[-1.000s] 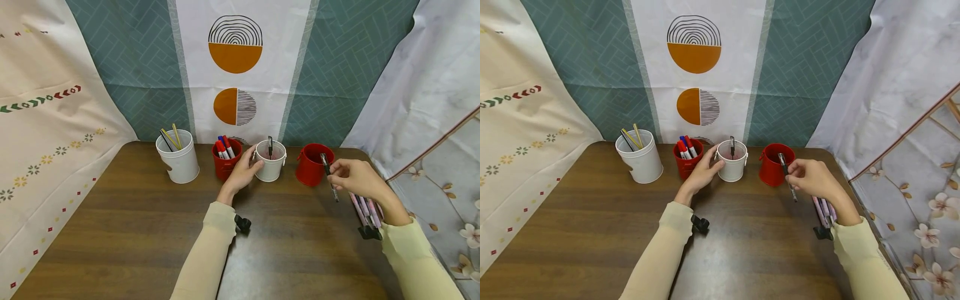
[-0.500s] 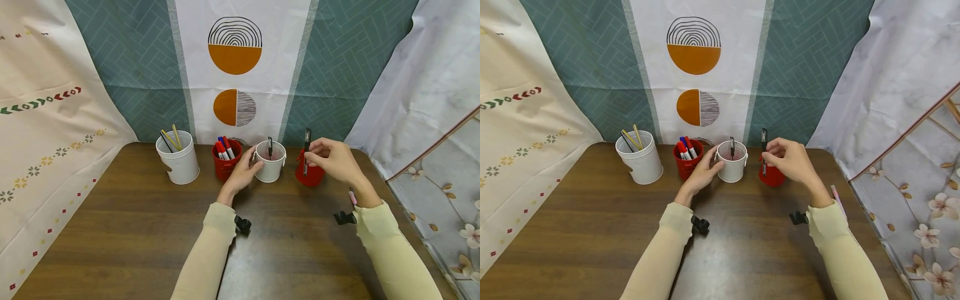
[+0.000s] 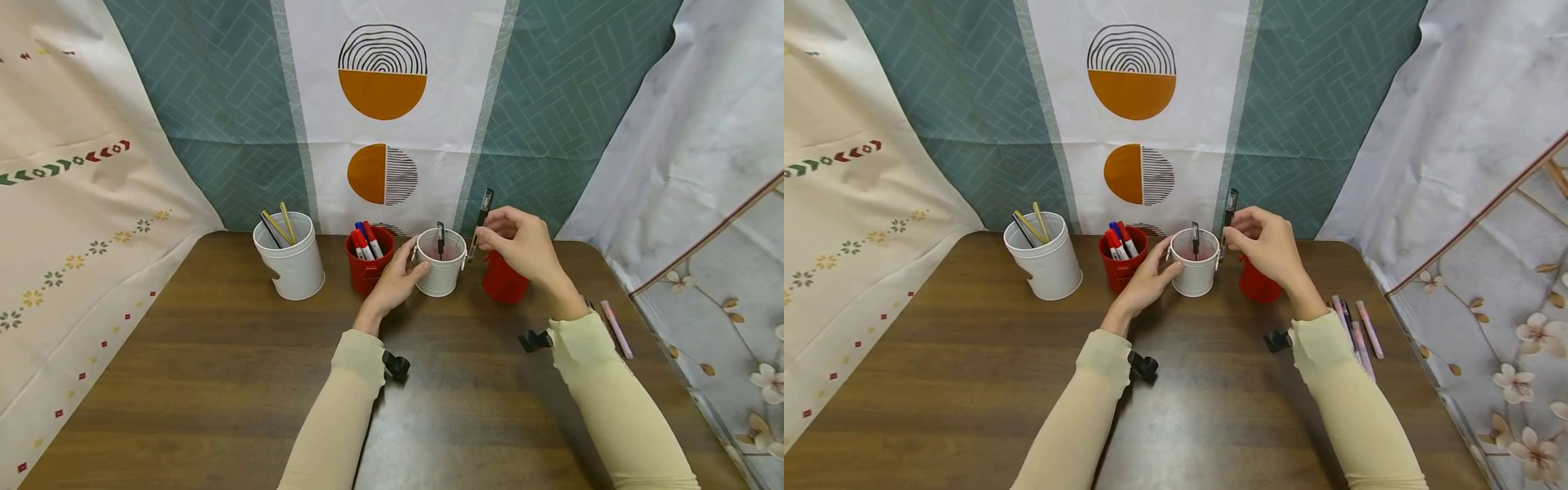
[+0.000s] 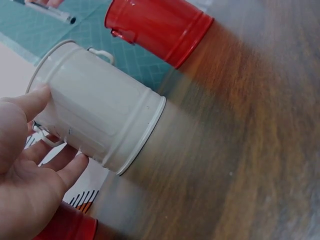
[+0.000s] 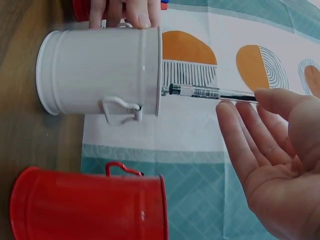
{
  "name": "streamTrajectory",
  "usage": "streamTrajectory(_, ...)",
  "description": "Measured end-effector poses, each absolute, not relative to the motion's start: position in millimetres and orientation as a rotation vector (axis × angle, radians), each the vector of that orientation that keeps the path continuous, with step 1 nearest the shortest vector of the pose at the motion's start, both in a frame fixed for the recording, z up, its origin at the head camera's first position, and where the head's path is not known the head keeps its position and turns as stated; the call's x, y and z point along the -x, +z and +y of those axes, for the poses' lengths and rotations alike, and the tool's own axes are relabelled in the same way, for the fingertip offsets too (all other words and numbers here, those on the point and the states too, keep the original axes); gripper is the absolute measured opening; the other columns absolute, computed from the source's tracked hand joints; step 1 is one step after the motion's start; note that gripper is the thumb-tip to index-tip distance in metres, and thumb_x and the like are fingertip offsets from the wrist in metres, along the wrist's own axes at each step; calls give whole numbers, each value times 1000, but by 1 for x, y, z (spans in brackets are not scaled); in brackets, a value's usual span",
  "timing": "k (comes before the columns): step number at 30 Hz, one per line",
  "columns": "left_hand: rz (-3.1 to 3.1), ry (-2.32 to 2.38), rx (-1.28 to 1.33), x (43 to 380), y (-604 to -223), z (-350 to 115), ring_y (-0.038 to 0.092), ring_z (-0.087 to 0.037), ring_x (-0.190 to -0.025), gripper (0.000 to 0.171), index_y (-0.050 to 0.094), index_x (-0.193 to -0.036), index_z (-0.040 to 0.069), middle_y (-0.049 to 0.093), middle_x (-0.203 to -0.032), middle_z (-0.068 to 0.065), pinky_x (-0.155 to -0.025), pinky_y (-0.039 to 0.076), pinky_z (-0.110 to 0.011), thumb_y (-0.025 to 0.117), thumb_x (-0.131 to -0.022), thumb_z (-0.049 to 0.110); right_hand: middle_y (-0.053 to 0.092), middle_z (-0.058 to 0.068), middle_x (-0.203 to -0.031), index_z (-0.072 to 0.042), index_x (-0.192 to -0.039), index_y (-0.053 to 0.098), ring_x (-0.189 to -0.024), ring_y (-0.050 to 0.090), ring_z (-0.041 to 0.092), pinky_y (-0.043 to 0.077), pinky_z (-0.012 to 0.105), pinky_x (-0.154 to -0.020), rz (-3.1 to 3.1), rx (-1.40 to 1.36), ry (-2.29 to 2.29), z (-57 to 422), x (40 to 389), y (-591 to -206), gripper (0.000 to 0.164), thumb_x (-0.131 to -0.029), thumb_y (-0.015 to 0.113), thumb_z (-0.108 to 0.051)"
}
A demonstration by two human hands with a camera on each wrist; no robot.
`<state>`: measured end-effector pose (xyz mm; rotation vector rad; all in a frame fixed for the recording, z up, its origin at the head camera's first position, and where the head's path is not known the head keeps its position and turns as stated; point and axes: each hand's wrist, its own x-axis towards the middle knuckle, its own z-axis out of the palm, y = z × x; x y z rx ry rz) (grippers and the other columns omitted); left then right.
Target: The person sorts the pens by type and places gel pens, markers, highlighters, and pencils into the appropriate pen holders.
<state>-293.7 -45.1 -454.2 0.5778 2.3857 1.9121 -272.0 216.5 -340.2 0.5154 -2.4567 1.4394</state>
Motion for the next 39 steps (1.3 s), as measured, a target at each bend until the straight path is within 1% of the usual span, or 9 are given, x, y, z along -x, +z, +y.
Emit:
streamTrajectory(4, 2389, 1916, -585, 294, -455, -45, 38, -26, -155, 67, 34, -167, 18, 40, -166, -10, -126, 35, -42, 64, -107, 21, 78, 17, -102, -3, -112, 72, -80, 79, 15, 62, 20, -75, -2434, -532, 1445, 209, 279, -343, 21, -99, 78, -19)
streamTrajectory(7, 2386, 1917, -595, 295, -455, -46, 38, -26, -155, 67, 33, -167, 17, 39, -166, -10, -126, 34, -42, 64, -107, 21, 78, 18, -103, -2, -113, 71, -82, 80, 22, 62, 21, -76, -2409, -543, 1484, 202, 283, -343, 22, -99, 78, -17)
streamTrajectory(13, 2376, 1928, -592, 295, -456, -46, 38, -25, -155, 67, 33, -167, 17, 39, -166, -10, -126, 34, -42, 64, -107, 20, 78, 20, -104, 2, -116, 70, -83, 80, 23, 61, 18, -74, -2414, -559, 1467, 194, 291, -347, 26, -100, 77, -17)
streamTrajectory(17, 2364, 1930, -578, 295, -456, -45, 37, -25, -156, 67, 34, -166, 18, 39, -167, -8, -127, 33, -41, 64, -107, 21, 77, 23, -107, 3, -119, 70, -88, 79, 36, 60, 16, -74, -2426, -552, 1473, 192, 296, -354, 26, -100, 75, -13)
streamTrajectory(19, 2366, 1930, -576, 295, -456, -45, 37, -25, -156, 67, 34, -166, 18, 39, -167, -8, -127, 33, -42, 64, -107, 21, 77, 24, -108, 4, -120, 69, -89, 78, 40, 59, 16, -74, -2430, -542, 1480, 190, 298, -356, 25, -100, 75, -12)
streamTrajectory(21, 2365, 1932, -576, 295, -456, -44, 37, -25, -156, 67, 34, -167, 18, 39, -167, -8, -127, 32, -41, 64, -107, 21, 77, 24, -108, 4, -120, 70, -89, 78, 38, 59, 16, -74, -2437, -537, 1477, 188, 300, -359, 25, -101, 74, -12)
streamTrajectory(27, 2359, 1931, -568, 294, -455, -44, 37, -24, -156, 67, 33, -167, 19, 39, -167, -6, -127, 33, -41, 64, -107, 22, 78, 19, -106, 0, -119, 71, -83, 79, 18, 60, 17, -75, -2445, -519, 1470, 183, 303, -367, 26, -100, 75, -18)
streamTrajectory(35, 2368, 1924, -559, 294, -455, -45, 38, -24, -155, 67, 33, -167, 20, 39, -167, -5, -127, 33, -41, 64, -107, 24, 79, 16, -108, -3, -119, 71, -88, 78, 26, 61, 20, -76, -2504, -501, 1425, 180, 306, -377, 27, -101, 75, -23)
streamTrajectory(39, 2368, 1929, -562, 294, -455, -46, 38, -24, -155, 68, 33, -167, 19, 39, -166, -6, -126, 34, -42, 64, -107, 23, 79, 15, -109, -4, -121, 71, -90, 78, 27, 63, 25, -80, -2518, -504, 1403, 177, 307, -378, 27, -101, 76, -21)
